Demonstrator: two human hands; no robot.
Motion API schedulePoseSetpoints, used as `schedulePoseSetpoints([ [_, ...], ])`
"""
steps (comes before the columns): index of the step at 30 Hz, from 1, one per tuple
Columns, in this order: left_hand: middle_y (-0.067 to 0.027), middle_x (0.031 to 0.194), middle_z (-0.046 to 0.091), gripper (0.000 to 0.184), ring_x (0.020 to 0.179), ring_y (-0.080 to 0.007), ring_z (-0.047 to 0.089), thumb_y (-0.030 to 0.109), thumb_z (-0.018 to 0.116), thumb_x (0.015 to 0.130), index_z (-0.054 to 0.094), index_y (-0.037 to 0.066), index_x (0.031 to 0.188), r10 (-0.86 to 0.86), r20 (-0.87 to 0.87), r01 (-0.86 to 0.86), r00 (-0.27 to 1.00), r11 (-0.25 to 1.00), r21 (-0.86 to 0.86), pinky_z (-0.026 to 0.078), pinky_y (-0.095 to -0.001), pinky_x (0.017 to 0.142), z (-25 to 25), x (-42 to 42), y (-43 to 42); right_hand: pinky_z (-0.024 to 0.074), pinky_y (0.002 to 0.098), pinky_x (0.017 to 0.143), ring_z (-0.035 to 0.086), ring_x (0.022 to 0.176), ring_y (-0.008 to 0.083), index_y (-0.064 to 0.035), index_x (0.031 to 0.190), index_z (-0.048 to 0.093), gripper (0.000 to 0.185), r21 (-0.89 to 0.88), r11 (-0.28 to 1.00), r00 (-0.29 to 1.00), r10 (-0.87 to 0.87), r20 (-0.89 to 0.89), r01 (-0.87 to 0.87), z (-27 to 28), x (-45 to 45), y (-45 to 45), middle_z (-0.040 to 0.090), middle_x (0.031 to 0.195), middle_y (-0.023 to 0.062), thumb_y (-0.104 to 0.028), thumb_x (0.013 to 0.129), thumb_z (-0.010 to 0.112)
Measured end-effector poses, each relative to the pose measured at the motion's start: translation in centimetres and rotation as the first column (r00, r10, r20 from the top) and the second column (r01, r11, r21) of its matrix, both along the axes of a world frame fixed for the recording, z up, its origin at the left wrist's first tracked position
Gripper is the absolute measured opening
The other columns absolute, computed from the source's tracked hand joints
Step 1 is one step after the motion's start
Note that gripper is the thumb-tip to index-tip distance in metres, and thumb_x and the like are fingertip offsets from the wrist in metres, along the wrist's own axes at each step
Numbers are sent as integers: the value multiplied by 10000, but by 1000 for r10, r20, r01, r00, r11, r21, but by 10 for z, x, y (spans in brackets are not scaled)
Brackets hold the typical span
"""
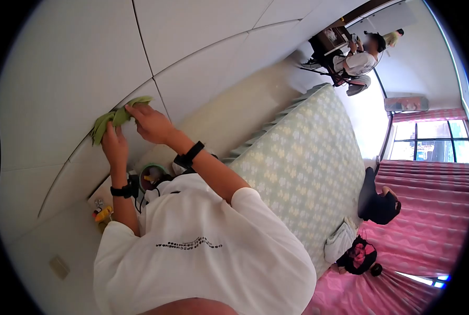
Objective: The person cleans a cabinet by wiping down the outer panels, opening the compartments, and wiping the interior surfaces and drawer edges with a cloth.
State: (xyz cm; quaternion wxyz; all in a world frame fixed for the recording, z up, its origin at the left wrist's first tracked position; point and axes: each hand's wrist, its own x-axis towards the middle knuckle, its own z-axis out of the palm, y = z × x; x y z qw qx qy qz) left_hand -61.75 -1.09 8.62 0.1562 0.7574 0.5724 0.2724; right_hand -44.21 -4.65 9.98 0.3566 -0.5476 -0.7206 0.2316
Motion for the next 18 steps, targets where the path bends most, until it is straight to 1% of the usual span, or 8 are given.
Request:
schedulePoseSetpoints([
  [1, -247, 1031, 646, 290, 968, -434, 597, 173, 571, 954, 565, -31, 1160, 5, 7, -5, 1000, 1000, 0, 479, -489, 805, -3, -3, -3, 479, 459, 970, 503, 1207, 405, -61, 1472, 344, 699, 0, 1000, 1000, 5, 7, -5, -1, -1, 1, 526, 1302, 230, -32, 818, 587],
  [3, -228, 1020, 645, 278, 962, -422, 607, 199, 594, 937, 594, -19, 1110, 89, 30, -94, 996, 944, 317, 476, -488, 808, -13, -22, -13, 455, 447, 1018, 477, 1264, 385, -62, 1458, 379, 705, 109, 994, 1000, 19, 24, -22, -7, -18, 2, 519, 1330, 216, 0, 785, 579],
  [6, -201, 1028, 623, 262, 972, -406, 585, 214, 626, 913, 628, 9, 1077, 172, 62, -183, 983, 917, 355, 469, -487, 810, -9, -56, -21, 408, 454, 1080, 455, 1310, 360, -72, 1450, 400, 720, 179, 977, 986, 91, 140, -116, -13, -50, 8, 504, 1370, 185, 14, 757, 572],
  [7, -201, 1028, 623, 262, 972, -406, 585, 214, 626, 913, 628, 9, 1077, 179, 55, -187, 982, 916, 354, 469, -487, 810, -8, -66, -23, 346, 474, 1130, 432, 1343, 329, -77, 1444, 416, 710, 233, 959, 975, 117, 190, -161, -17, -63, 9, 499, 1393, 156, -7, 754, 570],
  [9, -182, 1076, 579, 258, 998, -381, 540, 216, 648, 895, 649, 27, 1070, 490, -193, -392, 850, 833, 392, 454, -479, 824, -6, -88, -35, 321, 477, 1145, 416, 1359, 316, -72, 1422, 439, 675, 256, 951, 967, 119, 225, -177, -14, -90, 15, 503, 1392, 141, -29, 763, 576],
  [12, -183, 1129, 544, 276, 1013, -363, 500, 237, 664, 893, 654, 27, 1073, 639, -129, -530, 758, 720, 448, 443, -466, 839, -10, -123, -39, 273, 474, 1166, 411, 1363, 304, -63, 1372, 493, 606, 322, 922, 959, 136, 249, -214, -16, -131, 31, 523, 1366, 137, -69, 774, 591],
  [14, -187, 1153, 538, 299, 1066, -360, 501, 256, 649, 915, 643, 0, 1070, 653, -80, -561, 753, 701, 441, 448, -464, 857, -15, -143, -38, 250, 468, 1173, 421, 1352, 306, -59, 1343, 525, 571, 370, 899, 964, 164, 211, -234, -15, -153, 38, 540, 1340, 147, -88, 777, 599],
  [18, -187, 1130, 552, 317, 1071, -332, 541, 266, 613, 959, 621, -21, 1093, 501, 46, -478, 864, 788, 387, 462, -435, 877, -25, -149, -31, 278, 473, 1155, 472, 1283, 311, -71, 1293, 563, 534, 346, 897, 958, 225, 180, -276, -13, -159, 51, 559, 1280, 131, -126, 765, 619],
])
